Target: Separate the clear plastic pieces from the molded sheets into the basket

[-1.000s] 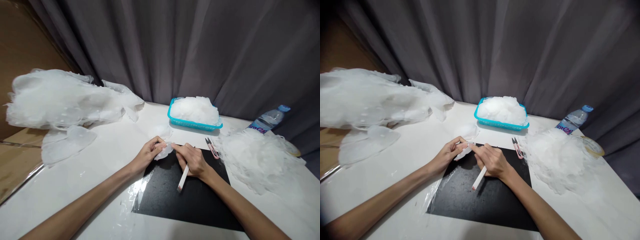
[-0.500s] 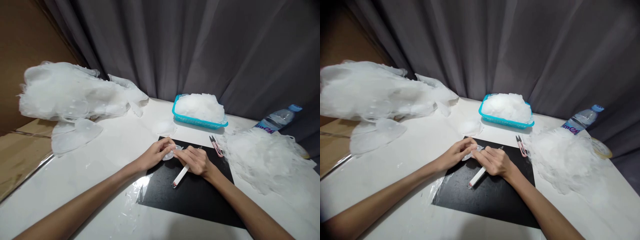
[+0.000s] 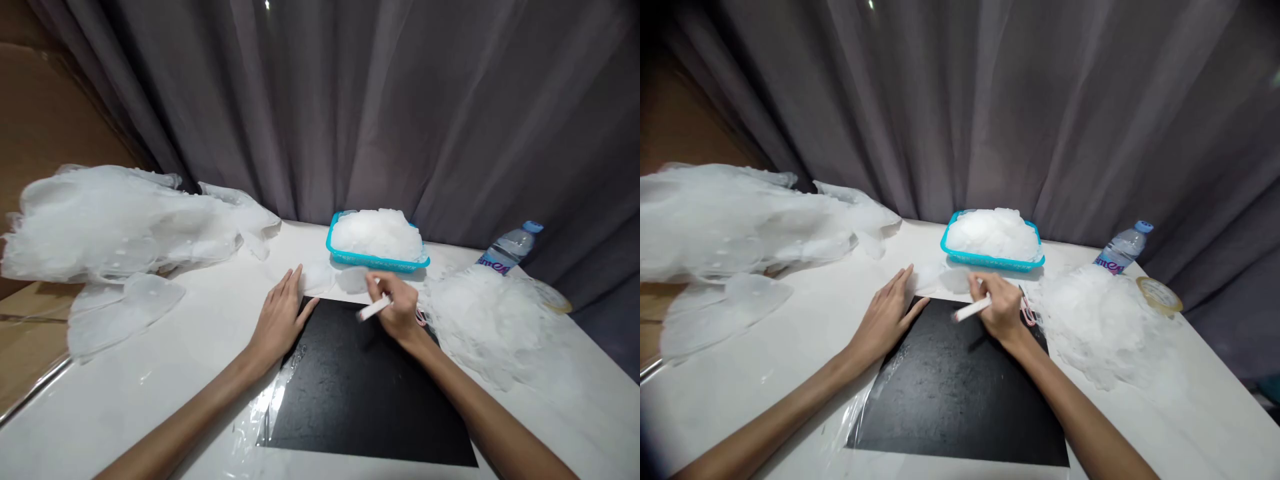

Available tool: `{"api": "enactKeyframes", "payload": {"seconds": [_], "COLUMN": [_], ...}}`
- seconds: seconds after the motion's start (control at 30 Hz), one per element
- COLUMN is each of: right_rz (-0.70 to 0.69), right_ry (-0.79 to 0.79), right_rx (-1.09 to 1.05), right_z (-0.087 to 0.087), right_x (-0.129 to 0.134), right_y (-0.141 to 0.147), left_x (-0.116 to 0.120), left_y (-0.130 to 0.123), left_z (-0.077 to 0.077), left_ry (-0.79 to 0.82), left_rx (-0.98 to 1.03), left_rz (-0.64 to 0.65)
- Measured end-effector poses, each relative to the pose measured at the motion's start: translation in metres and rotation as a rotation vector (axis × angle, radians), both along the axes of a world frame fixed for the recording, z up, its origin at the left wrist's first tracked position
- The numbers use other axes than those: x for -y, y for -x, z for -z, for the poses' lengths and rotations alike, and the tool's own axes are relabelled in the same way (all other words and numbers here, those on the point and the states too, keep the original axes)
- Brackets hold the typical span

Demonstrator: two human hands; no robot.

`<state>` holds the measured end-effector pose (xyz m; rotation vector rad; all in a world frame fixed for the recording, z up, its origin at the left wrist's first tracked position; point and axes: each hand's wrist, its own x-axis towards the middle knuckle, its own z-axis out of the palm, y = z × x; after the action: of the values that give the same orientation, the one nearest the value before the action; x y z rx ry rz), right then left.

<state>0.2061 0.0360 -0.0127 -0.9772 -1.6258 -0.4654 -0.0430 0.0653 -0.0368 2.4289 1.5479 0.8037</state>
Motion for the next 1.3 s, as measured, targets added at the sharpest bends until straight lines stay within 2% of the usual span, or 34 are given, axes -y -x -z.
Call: {"api": "enactKeyframes", "payload": {"seconds": [0.07, 0.13, 0.23, 0.3, 0.4, 0.57, 0.83, 0.97, 1.1, 1.17, 1.3], "right_rz": [0.119, 0.325, 0.548, 0.6, 0.548, 0.449, 0.408, 0.363, 0.212, 0.072, -0.031], "right_ry": [-0.006, 0.028, 0.133, 0.29, 0.402, 0.464, 0.427, 0.386, 0.393, 0.429, 0.537], "right_rx": [-0.12, -0.254, -0.164, 0.012, 0.152, 0.248, 0.199, 0.165, 0.241, 0.285, 0.305], "right_z": [-0.017, -0.037, -0.063, -0.069, -0.064, -0.049, -0.055, -0.045, -0.026, -0.017, -0.002], "right_x": [-0.018, -0.039, -0.071, -0.086, -0.095, -0.087, -0.078, -0.058, -0.031, -0.019, 0.0], "right_y": [-0.017, -0.036, -0.059, -0.069, -0.075, -0.078, -0.08, -0.055, -0.014, 0.005, 0.028], "left_x": [-0.002, -0.002, -0.001, 0.0, 0.002, 0.001, -0.004, -0.005, -0.006, -0.006, 0.001], "left_y": [0.001, 0.002, 0.004, 0.004, 0.003, 0.001, 0.0, 0.0, -0.001, -0.003, -0.005], "left_z": [0.002, 0.003, 0.0, -0.003, -0.01, -0.011, 0.001, 0.0, -0.003, -0.006, -0.016], "left_ry": [0.036, 0.043, 0.03, 0.033, 0.041, 0.028, 0.053, 0.077, 0.086, 0.089, 0.074], "left_rx": [-0.041, -0.052, -0.032, -0.011, 0.011, 0.057, 0.182, 0.231, 0.276, 0.303, 0.379], "left_rz": [-0.042, -0.052, -0.061, -0.071, -0.071, -0.076, 0.025, 0.016, 0.012, 0.016, -0.025]}}
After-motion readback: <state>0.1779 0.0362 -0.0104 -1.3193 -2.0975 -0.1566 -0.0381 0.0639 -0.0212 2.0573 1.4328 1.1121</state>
